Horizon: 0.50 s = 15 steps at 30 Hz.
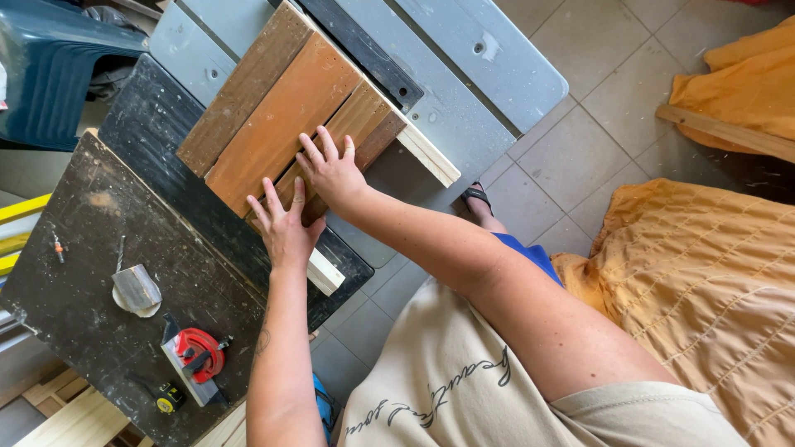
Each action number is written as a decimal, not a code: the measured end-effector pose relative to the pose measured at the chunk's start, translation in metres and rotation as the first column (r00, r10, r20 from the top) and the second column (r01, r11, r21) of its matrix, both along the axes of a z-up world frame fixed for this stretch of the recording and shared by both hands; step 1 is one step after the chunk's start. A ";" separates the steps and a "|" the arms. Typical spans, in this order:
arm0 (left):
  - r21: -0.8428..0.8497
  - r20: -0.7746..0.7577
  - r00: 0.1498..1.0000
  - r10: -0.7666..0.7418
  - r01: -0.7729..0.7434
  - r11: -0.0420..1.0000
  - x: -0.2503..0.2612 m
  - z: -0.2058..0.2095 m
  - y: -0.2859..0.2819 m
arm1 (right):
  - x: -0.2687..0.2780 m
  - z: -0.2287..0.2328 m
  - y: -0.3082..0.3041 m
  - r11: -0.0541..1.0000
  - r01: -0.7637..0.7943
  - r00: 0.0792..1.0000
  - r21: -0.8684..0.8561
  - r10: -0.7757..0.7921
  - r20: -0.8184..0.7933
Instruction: Arranging and aligning wooden planks on a table saw surface using a miter gauge for preparation
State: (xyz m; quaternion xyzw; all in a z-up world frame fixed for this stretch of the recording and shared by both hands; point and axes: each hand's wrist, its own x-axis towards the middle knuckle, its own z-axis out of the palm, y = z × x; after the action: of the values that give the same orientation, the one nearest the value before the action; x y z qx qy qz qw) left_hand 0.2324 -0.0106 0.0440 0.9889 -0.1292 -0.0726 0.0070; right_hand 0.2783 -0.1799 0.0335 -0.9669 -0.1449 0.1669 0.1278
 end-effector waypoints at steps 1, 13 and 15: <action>-0.001 0.000 1.000 -0.001 0.001 1.000 0.001 0.001 -0.001 | 0.001 0.001 0.000 1.000 0.001 1.000 -0.001 -0.001 0.000; 0.003 -0.022 1.000 0.000 0.000 1.000 0.006 0.003 -0.001 | 0.005 0.004 0.001 1.000 0.006 1.000 -0.003 -0.006 -0.010; 0.009 -0.029 1.000 0.005 -0.005 1.000 0.006 0.002 0.000 | 0.007 0.008 0.000 1.000 -0.002 1.000 -0.018 0.002 -0.025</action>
State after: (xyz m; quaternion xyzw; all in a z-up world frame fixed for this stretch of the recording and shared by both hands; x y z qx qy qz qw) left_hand 0.2388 -0.0107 0.0464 0.9881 -0.1264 -0.0876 0.0046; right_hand 0.2848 -0.1796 0.0411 -0.9657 -0.1426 0.1801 0.1209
